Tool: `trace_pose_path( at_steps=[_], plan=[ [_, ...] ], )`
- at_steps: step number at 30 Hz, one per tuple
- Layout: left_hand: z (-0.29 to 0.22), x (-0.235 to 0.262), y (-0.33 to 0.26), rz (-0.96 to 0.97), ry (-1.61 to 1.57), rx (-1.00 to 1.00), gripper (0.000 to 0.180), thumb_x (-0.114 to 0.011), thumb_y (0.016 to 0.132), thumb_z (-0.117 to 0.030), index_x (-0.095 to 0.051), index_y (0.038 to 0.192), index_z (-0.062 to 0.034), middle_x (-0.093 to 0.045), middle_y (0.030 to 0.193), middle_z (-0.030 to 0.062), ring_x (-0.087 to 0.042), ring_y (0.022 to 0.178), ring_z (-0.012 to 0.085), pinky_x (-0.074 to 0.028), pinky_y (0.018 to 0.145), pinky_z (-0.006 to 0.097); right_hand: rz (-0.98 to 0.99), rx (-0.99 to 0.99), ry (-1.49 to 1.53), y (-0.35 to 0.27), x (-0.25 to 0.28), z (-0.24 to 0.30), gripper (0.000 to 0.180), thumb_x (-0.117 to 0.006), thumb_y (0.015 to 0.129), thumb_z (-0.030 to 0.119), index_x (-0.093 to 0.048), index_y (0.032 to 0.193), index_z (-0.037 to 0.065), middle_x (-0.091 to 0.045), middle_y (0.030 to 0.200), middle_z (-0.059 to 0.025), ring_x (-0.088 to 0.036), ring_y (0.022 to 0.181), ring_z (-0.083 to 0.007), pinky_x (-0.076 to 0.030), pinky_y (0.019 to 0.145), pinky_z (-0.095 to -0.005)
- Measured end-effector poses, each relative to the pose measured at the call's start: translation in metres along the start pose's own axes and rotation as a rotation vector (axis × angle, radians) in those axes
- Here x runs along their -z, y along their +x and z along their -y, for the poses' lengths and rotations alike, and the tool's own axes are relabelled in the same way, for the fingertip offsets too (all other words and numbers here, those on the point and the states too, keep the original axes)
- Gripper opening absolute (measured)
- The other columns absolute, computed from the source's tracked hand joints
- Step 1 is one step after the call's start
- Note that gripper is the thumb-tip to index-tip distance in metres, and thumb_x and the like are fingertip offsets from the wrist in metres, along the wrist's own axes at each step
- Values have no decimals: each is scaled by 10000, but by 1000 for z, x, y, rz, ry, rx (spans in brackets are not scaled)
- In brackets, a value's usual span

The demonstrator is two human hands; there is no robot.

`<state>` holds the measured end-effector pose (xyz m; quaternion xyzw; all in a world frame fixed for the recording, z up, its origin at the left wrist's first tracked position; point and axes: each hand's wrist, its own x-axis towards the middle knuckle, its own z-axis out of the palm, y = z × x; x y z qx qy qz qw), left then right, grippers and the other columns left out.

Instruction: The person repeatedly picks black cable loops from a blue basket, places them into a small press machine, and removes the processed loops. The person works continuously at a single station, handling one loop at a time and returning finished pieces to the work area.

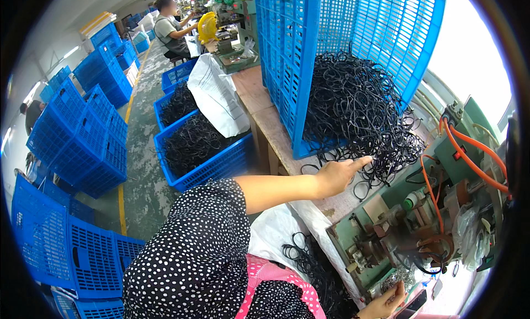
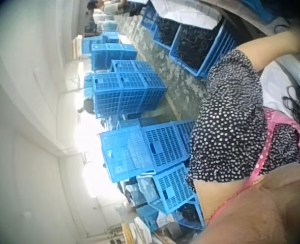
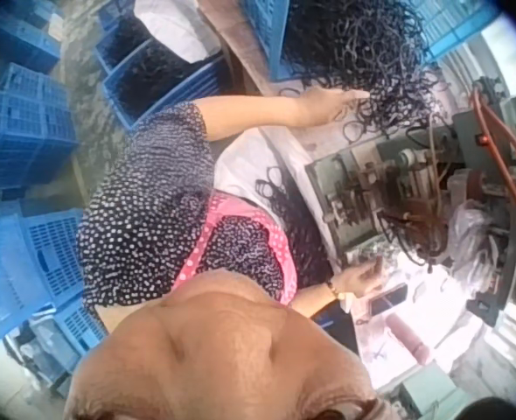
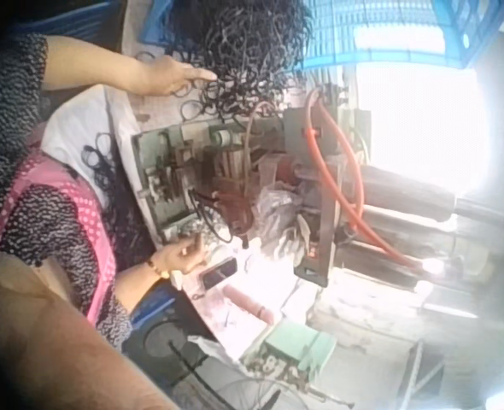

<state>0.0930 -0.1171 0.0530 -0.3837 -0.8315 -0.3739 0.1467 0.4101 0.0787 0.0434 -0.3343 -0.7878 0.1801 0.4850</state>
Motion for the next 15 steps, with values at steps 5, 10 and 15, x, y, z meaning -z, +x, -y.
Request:
trace_pose_path(
  at_steps=[5, 10, 15],
  plan=[
    [-27, 35, -2, 363, -917, 546, 288, -484, 1015, -160, -569, 1286, -109, -672, 1060, 97, -660, 651, 109, -530, 505, 239, 38, -104, 201, -4, -12, -29, 180, -613, 966, 96, -651, 1100, -19, -684, 1053, -146, -654, 937, -262, -513, 869, -352],
    [-45, 51, -15, 434, -1158, 445, 468, -549, 970, -206, -495, 1386, 3, -638, 1250, 153, -626, 1157, 225, -517, 875, 323, 97, -159, 369, -11, -7, -53, 193, -534, 990, 1, -611, 1165, -23, -667, 1115, -131, -645, 1001, -207, -514, 910, -324],
    [-73, 62, -18, 364, -1132, 432, 354, -551, 1006, -214, -574, 1273, 18, -716, 936, 128, -675, 804, 168, -527, 776, 307, 60, -215, 399, -3, 3, -37, 146, -574, 940, -41, -664, 1050, -10, -693, 1015, -76, -647, 914, -149, -498, 917, -304]
  ],
)
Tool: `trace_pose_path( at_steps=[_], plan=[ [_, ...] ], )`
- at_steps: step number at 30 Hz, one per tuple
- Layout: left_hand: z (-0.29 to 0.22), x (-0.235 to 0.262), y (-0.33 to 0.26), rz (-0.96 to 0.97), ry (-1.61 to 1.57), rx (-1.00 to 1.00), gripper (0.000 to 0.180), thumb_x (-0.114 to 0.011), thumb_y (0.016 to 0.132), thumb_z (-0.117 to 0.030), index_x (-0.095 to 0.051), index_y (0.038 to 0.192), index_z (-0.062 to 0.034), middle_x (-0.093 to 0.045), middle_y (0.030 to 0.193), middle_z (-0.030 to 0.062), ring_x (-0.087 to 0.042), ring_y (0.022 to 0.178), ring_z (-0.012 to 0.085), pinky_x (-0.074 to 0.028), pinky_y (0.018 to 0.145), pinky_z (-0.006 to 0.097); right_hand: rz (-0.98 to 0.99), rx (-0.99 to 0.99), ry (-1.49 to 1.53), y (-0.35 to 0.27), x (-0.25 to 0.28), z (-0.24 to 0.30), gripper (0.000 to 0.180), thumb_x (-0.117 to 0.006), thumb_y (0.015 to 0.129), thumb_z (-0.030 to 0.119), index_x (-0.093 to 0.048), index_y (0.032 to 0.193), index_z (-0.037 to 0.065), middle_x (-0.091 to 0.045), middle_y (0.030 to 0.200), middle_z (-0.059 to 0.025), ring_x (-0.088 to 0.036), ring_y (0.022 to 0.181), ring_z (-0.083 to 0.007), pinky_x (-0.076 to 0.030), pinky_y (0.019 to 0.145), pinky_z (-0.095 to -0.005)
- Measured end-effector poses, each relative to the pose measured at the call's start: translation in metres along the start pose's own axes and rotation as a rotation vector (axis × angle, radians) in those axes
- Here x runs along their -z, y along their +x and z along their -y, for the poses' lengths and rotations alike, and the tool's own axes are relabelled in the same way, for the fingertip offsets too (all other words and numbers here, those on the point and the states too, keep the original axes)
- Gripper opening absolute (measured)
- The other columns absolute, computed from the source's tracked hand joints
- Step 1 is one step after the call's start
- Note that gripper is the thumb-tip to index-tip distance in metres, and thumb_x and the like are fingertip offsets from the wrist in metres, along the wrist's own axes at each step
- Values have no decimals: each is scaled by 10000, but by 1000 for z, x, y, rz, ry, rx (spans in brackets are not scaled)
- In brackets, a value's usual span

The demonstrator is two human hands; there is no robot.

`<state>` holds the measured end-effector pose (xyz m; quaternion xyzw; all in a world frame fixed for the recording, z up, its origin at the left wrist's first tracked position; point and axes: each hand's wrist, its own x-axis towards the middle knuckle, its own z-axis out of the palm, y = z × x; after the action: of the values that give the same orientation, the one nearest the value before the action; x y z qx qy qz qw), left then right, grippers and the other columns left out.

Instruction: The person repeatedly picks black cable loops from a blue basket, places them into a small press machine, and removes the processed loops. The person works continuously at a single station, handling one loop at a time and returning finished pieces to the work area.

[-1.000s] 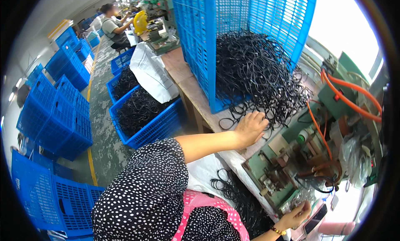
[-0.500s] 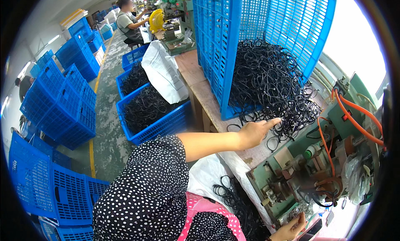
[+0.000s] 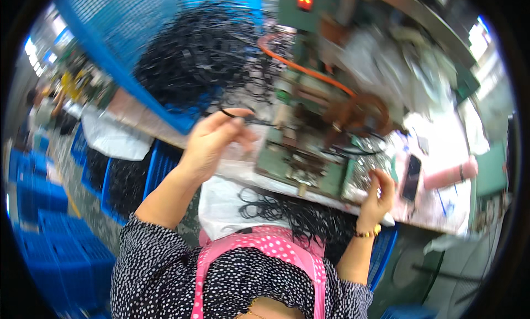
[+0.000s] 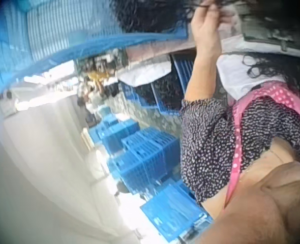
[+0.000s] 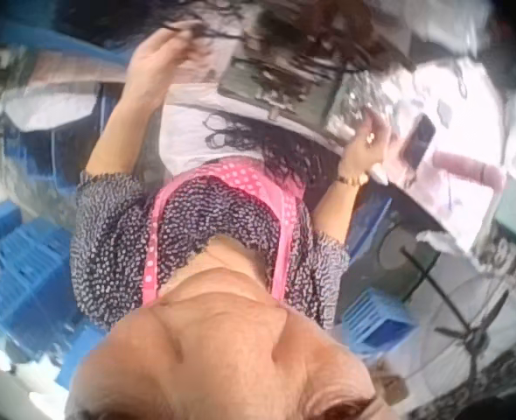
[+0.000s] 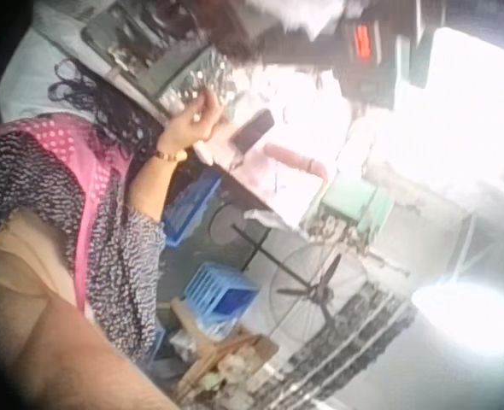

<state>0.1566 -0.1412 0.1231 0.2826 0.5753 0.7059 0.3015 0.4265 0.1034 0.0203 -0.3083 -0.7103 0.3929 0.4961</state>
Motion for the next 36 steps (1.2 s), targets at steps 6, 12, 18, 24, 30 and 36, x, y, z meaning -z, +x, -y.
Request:
trace_pose_path(
  at_steps=[6, 12, 18, 24, 30, 36],
  plan=[
    [-8, -11, -6, -87, -58, -116, 205, -551, 1015, -147, -628, 1159, -23, -681, 1120, 127, -497, 649, 65, -450, 670, 233, 41, -44, 190, 9, -9, 39, 124, -613, 926, -32, -673, 1027, 8, -717, 941, -45, -654, 910, -109, -295, 1151, -384],
    [-18, -32, -2, -37, -41, -333, 244, -548, 1021, -147, -591, 1230, -29, -670, 1147, 110, -595, 884, 127, -479, 760, 262, 139, -109, 426, 15, -22, 69, 136, -612, 908, -56, -658, 1025, -5, -676, 1002, -55, -606, 960, -106, -360, 1074, -327],
    [-34, -65, -1, 171, -75, -388, 244, -521, 1020, -110, -544, 1234, 5, -667, 1116, 124, -662, 924, 187, -538, 765, 304, 165, -25, 411, 25, -29, 92, 131, -622, 902, -34, -659, 1019, 10, -717, 1025, -73, -650, 993, -144, -302, 1136, -393],
    [-38, -65, -8, 201, 18, -329, 250, -552, 1010, -156, -591, 1154, 46, -681, 1029, 124, -659, 831, 129, -525, 662, 240, 176, 96, 254, 29, -22, 99, 118, -635, 900, -9, -655, 1005, 41, -742, 1001, -63, -677, 1054, -192, -221, 1181, -471],
    [-38, -69, 8, 61, -98, -423, 242, -522, 1028, -146, -588, 1205, 4, -659, 1132, 126, -659, 902, 180, -512, 658, 259, 165, 157, 251, 20, -49, 98, 210, -662, 888, 11, -611, 1085, 63, -733, 950, -32, -627, 1185, -260, -198, 1178, -502],
    [-39, -71, 26, 43, -86, -534, 224, -546, 1022, -147, -599, 1183, 0, -679, 1128, 114, -670, 903, 189, -513, 668, 270, 147, 174, 262, 15, -72, 98, 316, -683, 877, -30, -566, 1168, 10, -730, 963, -67, -571, 1226, -221, -233, 1170, -431]
  ],
)
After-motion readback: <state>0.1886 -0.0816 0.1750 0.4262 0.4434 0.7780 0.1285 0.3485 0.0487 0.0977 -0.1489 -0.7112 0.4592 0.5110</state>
